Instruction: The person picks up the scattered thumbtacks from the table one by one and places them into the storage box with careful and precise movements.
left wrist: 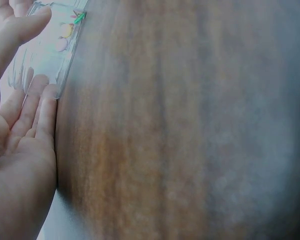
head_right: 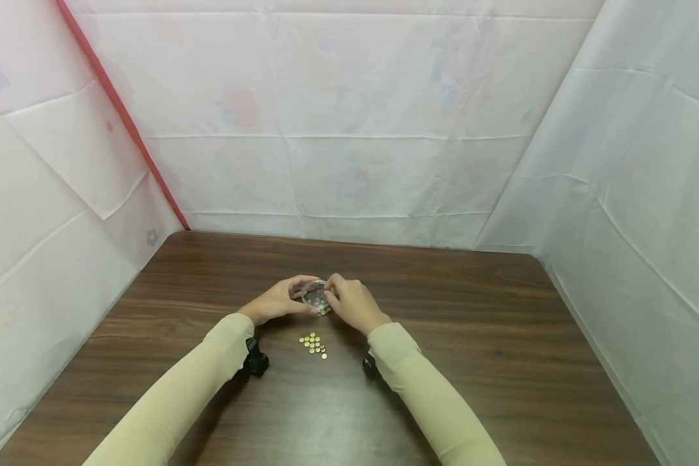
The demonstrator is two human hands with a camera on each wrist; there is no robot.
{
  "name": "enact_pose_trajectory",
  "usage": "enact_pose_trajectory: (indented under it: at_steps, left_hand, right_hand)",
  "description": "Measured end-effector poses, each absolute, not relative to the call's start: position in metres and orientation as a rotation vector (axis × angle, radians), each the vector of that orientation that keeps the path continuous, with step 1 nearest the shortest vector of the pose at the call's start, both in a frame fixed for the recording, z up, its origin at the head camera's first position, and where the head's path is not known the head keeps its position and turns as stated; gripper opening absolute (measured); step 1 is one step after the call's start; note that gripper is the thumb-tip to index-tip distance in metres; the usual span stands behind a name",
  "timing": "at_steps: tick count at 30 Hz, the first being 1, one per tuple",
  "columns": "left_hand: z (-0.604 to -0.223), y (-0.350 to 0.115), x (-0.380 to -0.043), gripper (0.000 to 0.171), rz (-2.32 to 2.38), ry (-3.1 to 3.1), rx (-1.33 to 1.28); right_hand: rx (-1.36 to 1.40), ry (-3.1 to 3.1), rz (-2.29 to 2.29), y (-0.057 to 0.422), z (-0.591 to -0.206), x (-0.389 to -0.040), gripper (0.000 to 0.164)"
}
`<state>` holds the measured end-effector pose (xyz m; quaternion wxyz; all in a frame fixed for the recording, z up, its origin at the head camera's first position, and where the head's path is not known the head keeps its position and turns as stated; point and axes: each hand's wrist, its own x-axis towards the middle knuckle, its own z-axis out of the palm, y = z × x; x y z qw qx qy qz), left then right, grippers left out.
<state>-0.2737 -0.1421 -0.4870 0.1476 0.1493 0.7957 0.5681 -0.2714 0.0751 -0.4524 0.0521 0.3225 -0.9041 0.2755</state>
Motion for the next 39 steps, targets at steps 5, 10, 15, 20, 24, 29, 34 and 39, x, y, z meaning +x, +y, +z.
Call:
enact_pose_trajectory:
  at_steps: [5, 10, 15, 20, 24, 29, 34, 39]
  left_hand:
    - [-0.485, -0.141, -0.272, 0.068, 1.637, 2.285, 0.426]
    - [-0.485, -0.142, -0.272, 0.070, 1.644, 2.283, 0.448]
    - [-0.486, -0.142, -0.273, 0.073, 1.642, 2.285, 0.451]
    - [-0.487, -0.142, -0.273, 0.071, 1.643, 2.286, 0.441]
    - [-0.487, -0.142, -0.273, 0.068, 1.653, 2.283, 0.446]
    - [-0.488, -0.143, -0.274, 0.068, 1.658, 2.279, 0.454]
    - [-0.489, -0.142, -0.274, 0.068, 1.658, 2.282, 0.455]
    - [-0.489, -0.142, -0.274, 0.067, 1.652, 2.295, 0.456]
  right_hand:
    - [0.967, -2.756, 0.872, 0.077, -0.452, -0.268, 0.014]
    - [0.965, -2.766, 0.891, 0.081, -0.449, -0.262, 0.014]
    - [0.994, -2.769, 0.896, 0.083, -0.446, -0.255, 0.010]
    - [1.055, -2.758, 0.847, 0.084, -0.445, -0.250, 0.007]
    - [1.129, -2.767, 0.838, 0.085, -0.444, -0.246, 0.004]
    - [1.263, -2.827, 0.840, 0.087, -0.444, -0.241, 0.003]
    - [1.387, -2.826, 0.786, 0.088, -0.444, -0.237, 0.005]
    - [1.484, -2.837, 0.756, 0.088, -0.445, -0.234, 0.006]
